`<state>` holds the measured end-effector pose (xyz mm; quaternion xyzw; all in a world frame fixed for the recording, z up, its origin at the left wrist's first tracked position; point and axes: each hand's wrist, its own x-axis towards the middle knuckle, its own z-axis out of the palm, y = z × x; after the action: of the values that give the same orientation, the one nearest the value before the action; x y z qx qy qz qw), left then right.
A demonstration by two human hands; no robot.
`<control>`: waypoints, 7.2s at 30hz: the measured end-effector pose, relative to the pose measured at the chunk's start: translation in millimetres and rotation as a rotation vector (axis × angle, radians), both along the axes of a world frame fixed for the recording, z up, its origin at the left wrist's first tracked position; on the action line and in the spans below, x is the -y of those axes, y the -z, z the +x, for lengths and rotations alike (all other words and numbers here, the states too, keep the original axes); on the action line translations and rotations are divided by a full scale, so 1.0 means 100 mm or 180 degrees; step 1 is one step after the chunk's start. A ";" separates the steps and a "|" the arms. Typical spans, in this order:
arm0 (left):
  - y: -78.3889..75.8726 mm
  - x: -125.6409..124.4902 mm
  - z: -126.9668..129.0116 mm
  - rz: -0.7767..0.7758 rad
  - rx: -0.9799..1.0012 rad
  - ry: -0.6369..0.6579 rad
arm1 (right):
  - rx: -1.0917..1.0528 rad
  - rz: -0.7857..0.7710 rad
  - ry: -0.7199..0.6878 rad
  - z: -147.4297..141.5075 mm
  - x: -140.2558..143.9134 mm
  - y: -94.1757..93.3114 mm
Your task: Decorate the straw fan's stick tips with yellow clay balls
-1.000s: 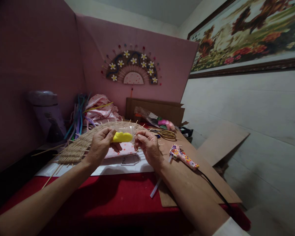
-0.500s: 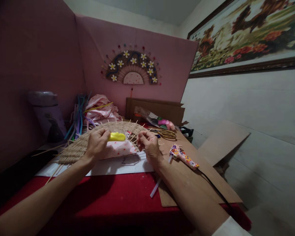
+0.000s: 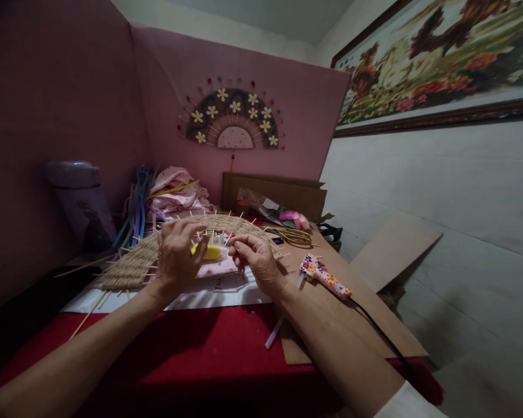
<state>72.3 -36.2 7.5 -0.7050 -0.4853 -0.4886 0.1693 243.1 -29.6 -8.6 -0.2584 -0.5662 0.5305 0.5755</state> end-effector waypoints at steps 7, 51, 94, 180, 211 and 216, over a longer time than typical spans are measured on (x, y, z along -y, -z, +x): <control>0.04 0.09 0.09 -0.0025 -0.0358 0.0674 | 0.0296 0.0284 0.0035 -0.01 0.03 0.00; 0.02 0.12 0.10 0.0095 -0.0469 0.0708 | 0.0259 0.0318 -0.0059 0.01 0.04 0.02; 0.03 0.14 0.15 -0.0294 0.0110 0.1414 | 0.0439 0.0311 -0.0032 -0.04 0.09 0.02; -0.07 0.29 0.18 -0.1628 0.1504 0.3276 | 0.0105 -0.0013 -0.0743 0.05 0.01 0.09; -0.10 0.28 0.17 -0.2901 0.2765 0.3918 | 0.0340 0.0041 -0.0618 0.08 -0.06 0.15; -0.11 0.29 0.17 -0.2926 0.2747 0.3872 | 0.0290 0.0055 -0.0727 0.08 -0.06 0.16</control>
<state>89.0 -64.9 18.1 -0.5936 -0.1957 -0.4743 -0.6200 251.2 -23.4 -24.2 -0.2111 -0.6220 0.5754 0.4873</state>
